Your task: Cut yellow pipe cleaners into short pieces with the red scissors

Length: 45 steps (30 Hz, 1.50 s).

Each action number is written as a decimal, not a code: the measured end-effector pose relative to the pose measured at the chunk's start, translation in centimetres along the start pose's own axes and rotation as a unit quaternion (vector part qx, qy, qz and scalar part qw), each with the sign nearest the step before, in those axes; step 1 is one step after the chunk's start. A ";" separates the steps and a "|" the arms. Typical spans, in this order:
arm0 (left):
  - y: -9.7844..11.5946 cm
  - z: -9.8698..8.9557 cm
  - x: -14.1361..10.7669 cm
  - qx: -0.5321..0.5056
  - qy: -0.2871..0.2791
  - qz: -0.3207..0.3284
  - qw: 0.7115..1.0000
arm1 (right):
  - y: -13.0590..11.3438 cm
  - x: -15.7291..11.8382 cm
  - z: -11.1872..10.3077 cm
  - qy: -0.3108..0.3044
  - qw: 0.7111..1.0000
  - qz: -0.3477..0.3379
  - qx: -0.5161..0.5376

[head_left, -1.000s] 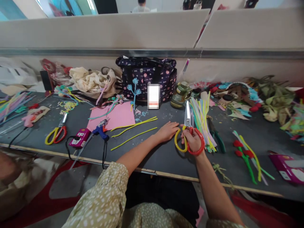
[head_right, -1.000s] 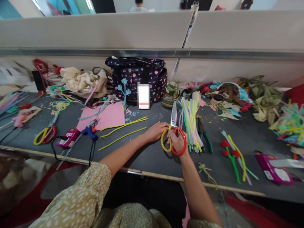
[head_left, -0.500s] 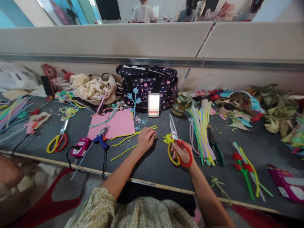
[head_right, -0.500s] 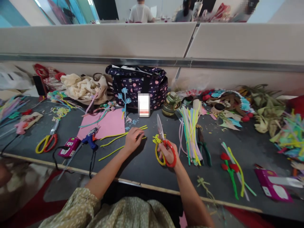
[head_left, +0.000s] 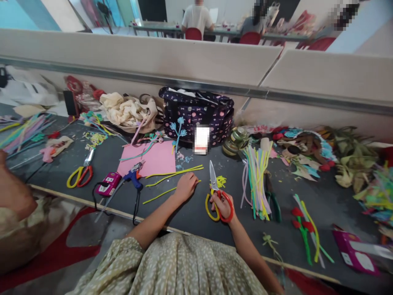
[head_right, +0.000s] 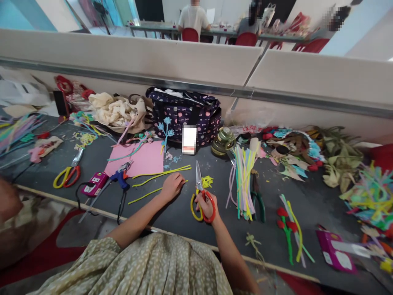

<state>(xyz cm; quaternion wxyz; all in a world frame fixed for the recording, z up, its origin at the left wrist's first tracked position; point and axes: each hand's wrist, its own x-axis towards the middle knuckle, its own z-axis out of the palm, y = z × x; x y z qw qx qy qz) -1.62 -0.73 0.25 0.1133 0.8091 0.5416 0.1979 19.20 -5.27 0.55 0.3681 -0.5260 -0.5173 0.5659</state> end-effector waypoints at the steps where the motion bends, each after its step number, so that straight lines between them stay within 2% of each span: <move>1: -0.1 0.2 0.2 -0.004 0.001 -0.006 1.000 | 0.0 0.0 0.0 -0.001 1.000 -0.004 0.003; 6: 0.1 0.4 1.8 -0.030 0.014 -0.007 0.999 | -0.1 0.0 0.1 -0.006 1.000 -0.004 0.020; 11: 0.6 0.2 3.1 -0.037 0.012 0.009 0.999 | -0.5 0.4 -0.3 -0.038 0.995 0.039 0.087; 15: 0.6 0.2 2.5 -0.056 0.034 0.010 0.998 | -1.0 0.5 -0.8 -0.073 0.980 0.070 0.169; 18: 0.5 0.1 1.5 -0.047 0.068 0.012 0.997 | -2.0 0.2 -1.0 -0.084 0.969 0.046 0.227; 20: 0.4 0.0 0.9 -0.029 0.077 0.009 0.997 | -2.9 -0.1 -1.2 -0.067 0.969 0.017 0.237; 24: 0.1 -0.2 0.2 0.000 0.073 -0.014 0.997 | -4.4 -0.6 -1.7 -0.059 0.983 0.031 0.169; 30: -0.1 0.3 0.9 -0.003 0.054 -0.026 0.998 | -4.3 -1.4 -1.7 -0.054 0.996 0.068 0.013; 37: 1.6 -0.2 2.1 -0.093 0.060 -0.039 0.993 | -5.2 -2.5 -1.3 -0.044 0.985 0.116 -0.122; 45: 2.2 -1.1 1.3 -0.134 0.062 -0.053 0.988 | -6.1 -2.4 -1.0 -0.059 0.974 0.126 -0.176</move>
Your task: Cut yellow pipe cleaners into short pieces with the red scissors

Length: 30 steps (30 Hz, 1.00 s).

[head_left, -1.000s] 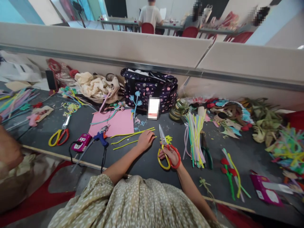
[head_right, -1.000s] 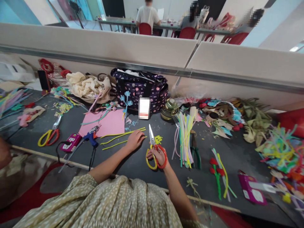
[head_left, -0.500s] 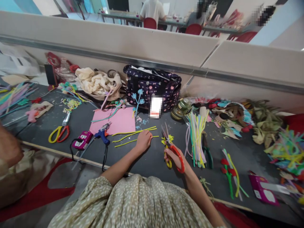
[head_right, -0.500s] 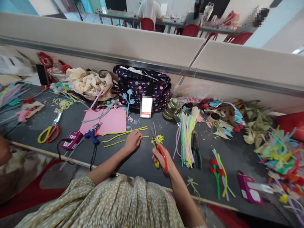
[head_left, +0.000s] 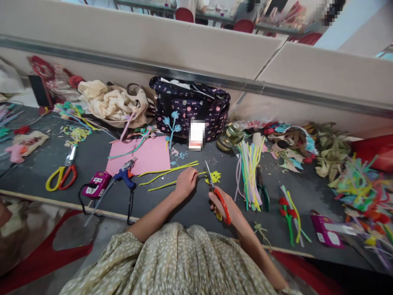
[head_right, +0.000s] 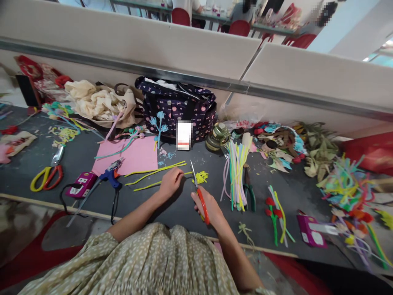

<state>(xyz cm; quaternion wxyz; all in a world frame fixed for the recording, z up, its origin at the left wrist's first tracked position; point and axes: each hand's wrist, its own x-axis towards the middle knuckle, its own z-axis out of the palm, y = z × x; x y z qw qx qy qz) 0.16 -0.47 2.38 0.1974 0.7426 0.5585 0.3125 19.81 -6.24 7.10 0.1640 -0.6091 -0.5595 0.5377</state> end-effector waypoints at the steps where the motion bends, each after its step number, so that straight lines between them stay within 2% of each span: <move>1: 0.0 -0.2 -0.1 -0.002 0.006 0.000 1.000 | 0.0 0.0 0.0 -0.001 1.000 0.000 -0.001; 7: 0.4 -1.4 0.0 -0.005 0.030 0.005 1.000 | 0.3 -0.2 0.1 -0.012 1.000 -0.015 -0.019; 10: 0.9 -1.5 0.0 -0.001 0.017 0.015 1.000 | 0.2 -0.3 0.0 -0.022 0.999 -0.036 -0.025; 18: 1.3 -0.5 -0.4 0.020 -0.017 0.031 0.999 | 0.2 -0.3 0.0 -0.014 0.999 -0.029 -0.020; 30: 1.6 -0.9 -0.2 0.015 -0.048 0.016 0.999 | -1.0 -0.5 -0.5 -0.034 0.999 -0.027 -0.029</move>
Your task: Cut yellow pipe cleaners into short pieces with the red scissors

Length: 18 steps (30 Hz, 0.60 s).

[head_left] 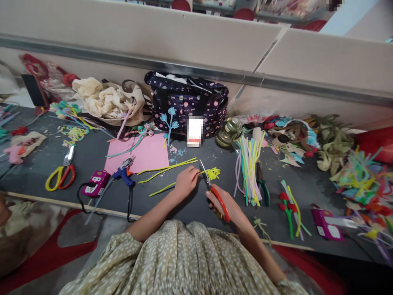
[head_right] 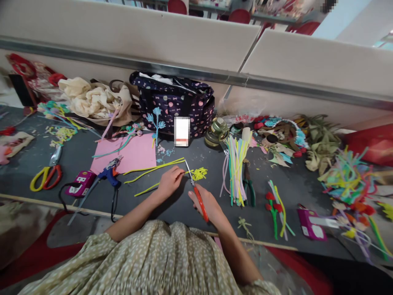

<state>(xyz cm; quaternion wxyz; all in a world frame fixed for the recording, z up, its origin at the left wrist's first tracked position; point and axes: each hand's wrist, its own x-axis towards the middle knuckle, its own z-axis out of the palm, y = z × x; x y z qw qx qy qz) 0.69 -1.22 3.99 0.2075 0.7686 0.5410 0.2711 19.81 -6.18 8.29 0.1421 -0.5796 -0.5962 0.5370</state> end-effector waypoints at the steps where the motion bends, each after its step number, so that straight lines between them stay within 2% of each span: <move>1: 0.0 0.0 0.0 -0.002 -0.001 0.000 1.000 | -0.1 0.0 0.0 -0.005 1.000 0.006 0.002; 18: 0.2 0.4 -0.2 -0.027 -0.031 0.002 0.999 | 0.4 -0.5 0.1 -0.005 1.000 0.025 -0.006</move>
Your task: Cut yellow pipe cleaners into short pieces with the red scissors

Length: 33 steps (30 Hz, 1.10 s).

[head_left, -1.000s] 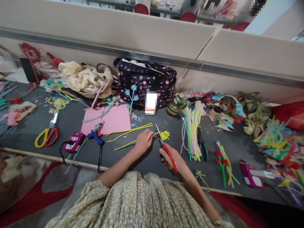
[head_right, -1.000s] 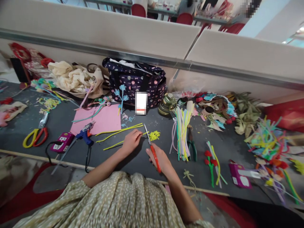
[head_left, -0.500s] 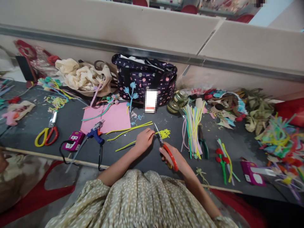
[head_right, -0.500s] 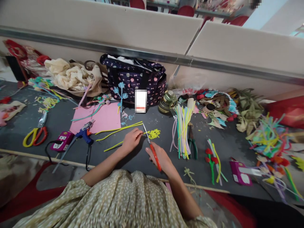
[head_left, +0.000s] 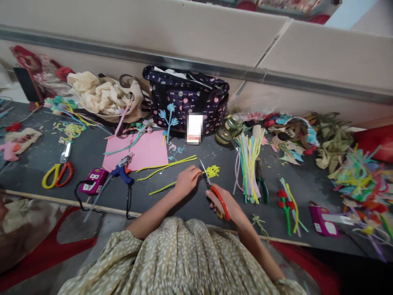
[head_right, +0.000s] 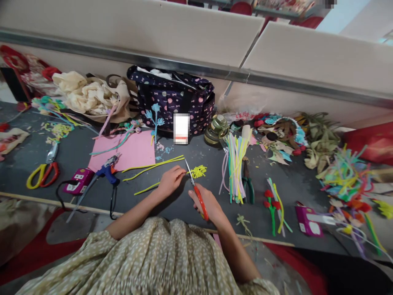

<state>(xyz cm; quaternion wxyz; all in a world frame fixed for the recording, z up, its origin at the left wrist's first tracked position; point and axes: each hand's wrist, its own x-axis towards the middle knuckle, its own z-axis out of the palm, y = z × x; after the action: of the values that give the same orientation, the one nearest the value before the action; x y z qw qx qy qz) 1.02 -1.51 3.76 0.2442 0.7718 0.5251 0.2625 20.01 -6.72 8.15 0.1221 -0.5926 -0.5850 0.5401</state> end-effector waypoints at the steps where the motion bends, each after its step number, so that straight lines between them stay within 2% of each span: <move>1: 0.0 0.0 0.0 0.000 -0.001 0.000 1.000 | 0.1 0.0 0.0 -0.002 1.000 0.001 0.000; 19: -1.3 0.5 0.0 -0.026 -0.016 -0.036 0.999 | 1.1 2.2 -0.3 -0.060 0.998 0.016 0.007; 27: -1.7 0.8 0.4 -0.039 -0.020 -0.039 0.998 | 0.8 2.4 0.2 -0.062 0.996 0.054 0.017; 33: -2.1 0.9 0.3 -0.043 -0.022 -0.038 0.998 | 0.7 2.9 0.9 -0.041 0.993 0.111 0.007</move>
<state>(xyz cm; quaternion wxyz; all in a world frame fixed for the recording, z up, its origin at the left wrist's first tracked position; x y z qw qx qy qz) 0.27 -0.61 1.72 0.2980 0.7456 0.5372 0.2584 18.88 -4.97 5.85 0.0417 -0.6301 -0.5165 0.5784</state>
